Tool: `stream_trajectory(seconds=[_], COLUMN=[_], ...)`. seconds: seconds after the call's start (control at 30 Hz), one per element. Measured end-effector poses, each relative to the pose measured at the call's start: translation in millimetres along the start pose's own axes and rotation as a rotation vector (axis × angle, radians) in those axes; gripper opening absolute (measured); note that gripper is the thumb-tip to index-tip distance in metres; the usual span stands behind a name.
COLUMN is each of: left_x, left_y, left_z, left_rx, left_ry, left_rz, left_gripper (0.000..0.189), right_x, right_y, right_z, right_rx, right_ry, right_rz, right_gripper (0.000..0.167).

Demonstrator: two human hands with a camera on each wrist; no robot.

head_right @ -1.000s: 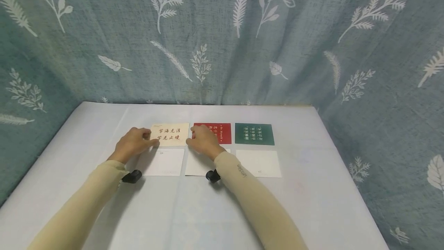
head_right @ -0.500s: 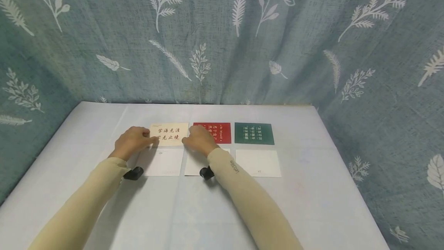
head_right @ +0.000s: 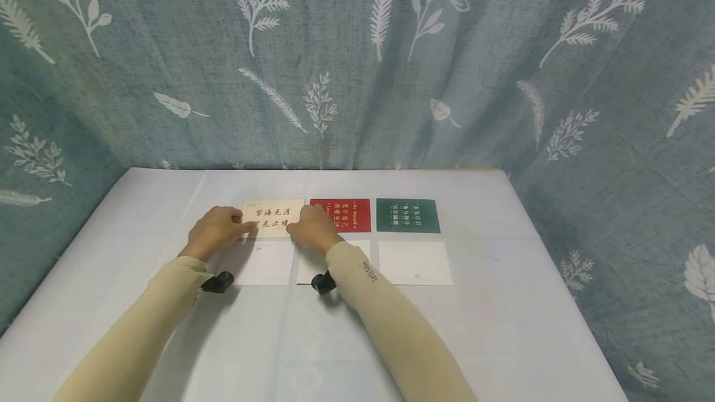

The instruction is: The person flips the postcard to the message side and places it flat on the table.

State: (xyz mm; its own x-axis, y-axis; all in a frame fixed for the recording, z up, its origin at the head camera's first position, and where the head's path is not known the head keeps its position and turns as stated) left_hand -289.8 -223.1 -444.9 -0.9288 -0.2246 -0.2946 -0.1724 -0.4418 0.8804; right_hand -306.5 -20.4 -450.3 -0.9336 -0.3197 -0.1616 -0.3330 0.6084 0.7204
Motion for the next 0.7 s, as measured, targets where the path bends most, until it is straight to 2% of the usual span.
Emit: stream_trajectory(seconds=[0.17,0.4,0.5,0.7], left_x=[-0.8,-6.2,-8.5,-13.3], left_y=[1.7,11.1,17.5,25.9], left_z=[-2.5,-6.6,-7.8,-10.2], left_rx=[-0.027,-0.102,-0.134,-0.184], left_ry=[-0.007,-0.037,-0.050,-0.068], left_rz=[0.016,0.068,0.097,0.160], left_gripper=[0.055,0.056,0.054,0.052], right_x=[3.9,4.5,3.1,0.1], right_y=[0,9,13,17], right_z=[4,1,-1,1], right_rx=[0.061,0.122,0.134,0.190], right_ry=[0.013,0.063,0.077,0.045], right_rz=[0.015,0.066,0.093,0.125], right_gripper=[0.014,0.023,0.017,0.045])
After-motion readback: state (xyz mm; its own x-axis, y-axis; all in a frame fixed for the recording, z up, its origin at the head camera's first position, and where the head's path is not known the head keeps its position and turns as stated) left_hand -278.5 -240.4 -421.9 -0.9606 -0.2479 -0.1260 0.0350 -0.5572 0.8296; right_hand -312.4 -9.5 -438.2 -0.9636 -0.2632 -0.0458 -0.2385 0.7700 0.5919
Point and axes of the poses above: each hand's wrist, its own x-axis towards the middle knuckle, its own y-axis out of the back of the hand, z = x × y, the point moved 8 cm from there along x, towards the middle knuckle, and after that the axes turned 5 degrees about y, right-handed, at the moved point
